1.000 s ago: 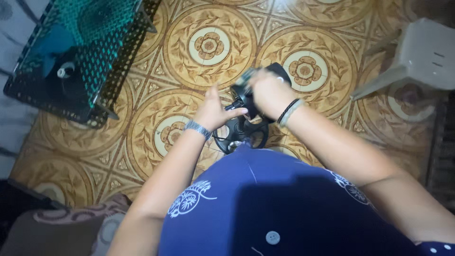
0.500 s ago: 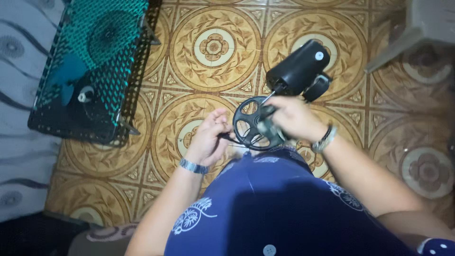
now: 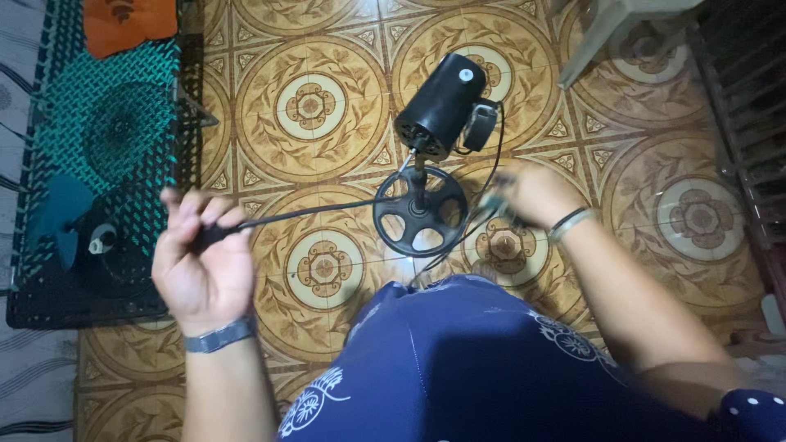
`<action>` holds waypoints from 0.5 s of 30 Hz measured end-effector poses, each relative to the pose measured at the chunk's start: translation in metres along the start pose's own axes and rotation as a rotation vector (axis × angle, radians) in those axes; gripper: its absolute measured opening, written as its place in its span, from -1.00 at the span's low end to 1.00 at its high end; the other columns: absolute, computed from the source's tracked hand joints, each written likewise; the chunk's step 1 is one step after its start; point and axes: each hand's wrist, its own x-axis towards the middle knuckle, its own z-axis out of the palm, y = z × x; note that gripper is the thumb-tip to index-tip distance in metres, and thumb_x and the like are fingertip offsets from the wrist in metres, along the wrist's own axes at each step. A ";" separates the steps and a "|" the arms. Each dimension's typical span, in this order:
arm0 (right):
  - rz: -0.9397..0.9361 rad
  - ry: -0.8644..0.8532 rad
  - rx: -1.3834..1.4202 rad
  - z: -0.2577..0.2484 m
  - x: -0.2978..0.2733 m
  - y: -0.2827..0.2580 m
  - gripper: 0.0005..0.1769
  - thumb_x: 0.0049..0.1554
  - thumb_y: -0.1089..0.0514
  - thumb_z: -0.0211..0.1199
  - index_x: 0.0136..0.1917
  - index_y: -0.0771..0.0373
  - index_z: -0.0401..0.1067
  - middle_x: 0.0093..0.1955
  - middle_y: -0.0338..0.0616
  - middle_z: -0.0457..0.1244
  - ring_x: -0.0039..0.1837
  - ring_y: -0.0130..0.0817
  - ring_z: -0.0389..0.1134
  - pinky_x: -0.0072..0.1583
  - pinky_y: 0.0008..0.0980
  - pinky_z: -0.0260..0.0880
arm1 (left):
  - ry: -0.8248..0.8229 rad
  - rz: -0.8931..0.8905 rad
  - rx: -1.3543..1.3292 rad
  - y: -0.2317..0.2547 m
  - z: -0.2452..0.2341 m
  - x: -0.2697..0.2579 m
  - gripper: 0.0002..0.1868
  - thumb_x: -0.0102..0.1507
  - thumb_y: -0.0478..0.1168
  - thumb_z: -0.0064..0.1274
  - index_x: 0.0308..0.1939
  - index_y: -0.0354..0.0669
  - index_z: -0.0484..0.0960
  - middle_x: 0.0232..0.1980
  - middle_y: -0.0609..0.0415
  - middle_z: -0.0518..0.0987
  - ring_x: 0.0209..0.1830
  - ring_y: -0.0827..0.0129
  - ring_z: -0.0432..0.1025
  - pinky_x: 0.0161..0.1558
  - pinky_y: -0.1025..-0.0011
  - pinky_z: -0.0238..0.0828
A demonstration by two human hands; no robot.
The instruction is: The person assembles a table fan by attaching the motor housing, cage, blade, and securing the components with a nut. The person handles the fan parts and uses a cloth to wipe the motor housing during assembly.
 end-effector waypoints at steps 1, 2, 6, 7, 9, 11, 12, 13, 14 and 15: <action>0.058 0.094 -0.096 -0.010 0.004 0.010 -0.66 0.18 -0.02 0.19 0.17 0.11 0.53 0.03 0.14 0.37 0.03 0.10 0.43 0.08 0.01 0.44 | 0.058 0.020 -0.008 0.003 -0.020 -0.001 -0.63 0.27 -0.53 -0.01 0.11 -0.11 0.47 -0.17 0.13 0.40 -0.14 0.39 0.26 0.06 0.40 0.27; 0.116 0.187 -0.193 -0.018 0.010 0.019 -0.72 0.26 0.02 0.14 0.13 0.15 0.53 0.01 0.17 0.35 0.03 0.10 0.43 0.07 0.02 0.44 | 0.115 0.040 -0.015 0.005 -0.042 -0.002 -0.67 0.28 -0.53 -0.01 0.07 -0.12 0.48 -0.17 0.12 0.40 -0.11 0.36 0.26 0.07 0.37 0.27; -0.059 0.498 -0.075 -0.038 0.050 0.046 -0.74 0.08 0.21 0.30 0.07 0.21 0.53 0.11 0.20 0.31 0.01 0.14 0.41 0.11 -0.04 0.43 | 0.435 0.078 -0.035 -0.006 -0.140 -0.004 -0.69 0.19 -0.56 -0.02 -0.07 -0.17 0.54 -0.25 0.11 0.42 -0.26 0.35 0.27 -0.02 0.40 0.25; -0.156 0.574 -0.040 -0.040 0.065 0.051 -0.71 0.03 0.27 0.32 0.06 0.23 0.53 0.10 0.19 0.34 0.03 0.12 0.42 0.14 -0.07 0.43 | 0.465 0.024 -0.021 -0.015 -0.165 -0.009 -0.73 0.20 -0.55 -0.02 -0.08 -0.19 0.52 -0.27 0.09 0.42 -0.27 0.34 0.29 0.02 0.36 0.29; -0.171 0.532 0.067 -0.040 0.095 0.058 -0.77 0.09 0.31 0.32 0.06 0.22 0.53 0.05 0.12 0.37 0.05 0.07 0.43 0.16 -0.10 0.44 | 0.562 -0.037 -0.011 -0.037 -0.209 -0.019 -0.78 0.21 -0.53 -0.06 -0.12 -0.21 0.50 -0.27 0.07 0.46 -0.26 0.32 0.36 0.18 0.15 0.37; -0.159 0.477 0.201 -0.035 0.122 0.066 -0.78 0.11 0.32 0.31 0.05 0.21 0.52 0.01 0.07 0.39 0.05 0.01 0.45 0.15 -0.15 0.45 | 0.677 -0.094 0.015 -0.070 -0.246 -0.034 -0.88 0.28 -0.44 -0.09 -0.14 -0.21 0.48 -0.20 0.01 0.54 -0.18 0.27 0.43 0.29 0.01 0.40; -0.141 0.443 0.281 -0.031 0.133 0.068 -0.77 0.09 0.32 0.31 0.05 0.21 0.51 0.00 0.05 0.40 0.05 -0.04 0.46 0.13 -0.19 0.46 | 0.727 -0.145 0.044 -0.087 -0.262 -0.042 -0.95 0.34 -0.36 -0.08 -0.13 -0.20 0.47 -0.16 -0.05 0.57 -0.13 0.23 0.47 0.29 0.04 0.39; -0.127 0.405 0.361 -0.028 0.145 0.070 -0.76 0.07 0.33 0.30 0.04 0.20 0.50 -0.01 0.03 0.41 0.04 -0.08 0.47 0.12 -0.22 0.46 | 0.778 -0.191 0.071 -0.104 -0.275 -0.051 -0.94 0.40 -0.27 -0.07 -0.13 -0.19 0.46 -0.12 -0.10 0.59 -0.07 0.19 0.51 0.29 0.07 0.38; -0.142 0.377 0.362 -0.025 0.154 0.073 -0.76 0.05 0.33 0.32 0.03 0.21 0.50 -0.04 0.03 0.40 0.03 -0.08 0.47 0.10 -0.23 0.46 | 0.806 -0.232 0.108 -0.120 -0.286 -0.061 -0.93 0.40 -0.30 -0.11 -0.12 -0.25 0.45 -0.12 -0.12 0.58 -0.06 0.15 0.52 0.25 0.05 0.40; -0.157 0.349 0.364 -0.022 0.161 0.076 -0.76 0.04 0.34 0.35 0.02 0.22 0.50 -0.06 0.04 0.40 0.02 -0.08 0.47 0.08 -0.23 0.45 | 0.834 -0.273 0.146 -0.136 -0.296 -0.071 -0.91 0.41 -0.34 -0.14 -0.12 -0.31 0.45 -0.11 -0.14 0.58 -0.05 0.11 0.53 0.22 0.04 0.43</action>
